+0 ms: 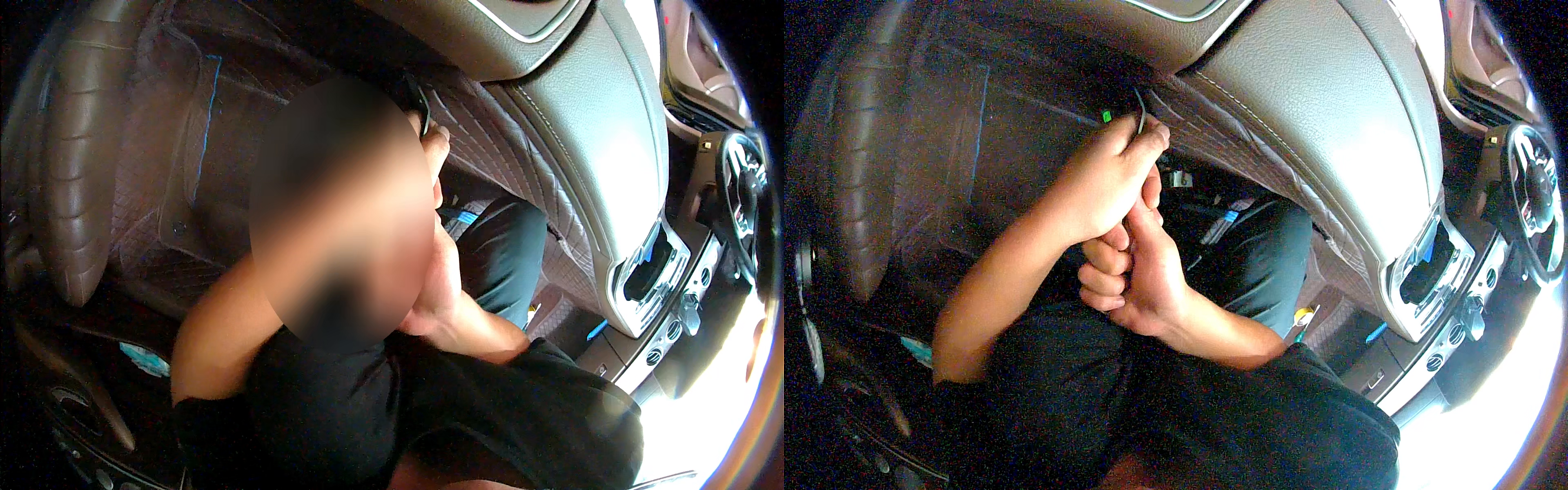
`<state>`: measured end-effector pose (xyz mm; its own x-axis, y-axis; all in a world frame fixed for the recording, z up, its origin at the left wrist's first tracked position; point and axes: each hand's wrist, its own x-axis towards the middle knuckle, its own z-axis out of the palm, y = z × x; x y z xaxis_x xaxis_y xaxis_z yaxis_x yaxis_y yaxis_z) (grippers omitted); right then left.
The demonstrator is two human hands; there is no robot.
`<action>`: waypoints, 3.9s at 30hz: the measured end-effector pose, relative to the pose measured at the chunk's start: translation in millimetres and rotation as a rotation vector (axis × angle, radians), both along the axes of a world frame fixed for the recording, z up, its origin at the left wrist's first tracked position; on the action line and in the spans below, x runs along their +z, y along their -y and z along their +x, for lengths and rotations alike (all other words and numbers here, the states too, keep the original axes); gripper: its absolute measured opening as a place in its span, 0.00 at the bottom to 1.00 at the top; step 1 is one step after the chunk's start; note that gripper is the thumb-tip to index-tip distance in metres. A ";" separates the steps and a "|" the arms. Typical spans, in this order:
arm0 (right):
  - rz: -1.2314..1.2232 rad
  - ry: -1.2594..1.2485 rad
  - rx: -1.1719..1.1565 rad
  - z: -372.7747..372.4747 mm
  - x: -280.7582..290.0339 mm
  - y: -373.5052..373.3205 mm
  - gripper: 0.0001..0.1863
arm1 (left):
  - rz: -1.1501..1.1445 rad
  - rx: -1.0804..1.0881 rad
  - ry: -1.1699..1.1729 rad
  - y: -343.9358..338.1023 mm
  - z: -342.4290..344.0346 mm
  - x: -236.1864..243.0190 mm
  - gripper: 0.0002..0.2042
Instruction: The person installs wiring for interior car lighting by manipulating wires and trim panels using a pry tool, a screwdriver, and tape.
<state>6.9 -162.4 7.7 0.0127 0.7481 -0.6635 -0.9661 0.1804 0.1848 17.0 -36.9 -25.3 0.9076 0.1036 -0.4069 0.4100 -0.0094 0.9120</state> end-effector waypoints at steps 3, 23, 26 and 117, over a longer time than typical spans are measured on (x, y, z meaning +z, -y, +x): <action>-0.079 -0.003 0.010 2.6 6.0 -5.9 0.28 | 0.086 -0.019 -0.022 -2.6 5.9 -3.8 0.19; -0.140 -0.003 0.071 38.2 11.3 -12.2 0.26 | 0.171 -0.037 -0.231 -12.3 35.3 0.6 0.17; -0.117 0.157 0.171 36.6 16.0 -12.2 0.31 | 0.238 0.035 -0.183 -9.0 30.1 21.5 0.21; -0.194 0.276 -0.254 -33.3 -56.0 -42.6 0.36 | 0.084 0.582 0.581 19.9 0.7 -124.4 0.09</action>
<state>-26.4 -119.8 -48.3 0.3780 0.5597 -0.7374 -0.8947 0.4255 -0.1357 17.8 -56.8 -149.7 0.7626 0.6313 0.1410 -0.1665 -0.0191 0.9859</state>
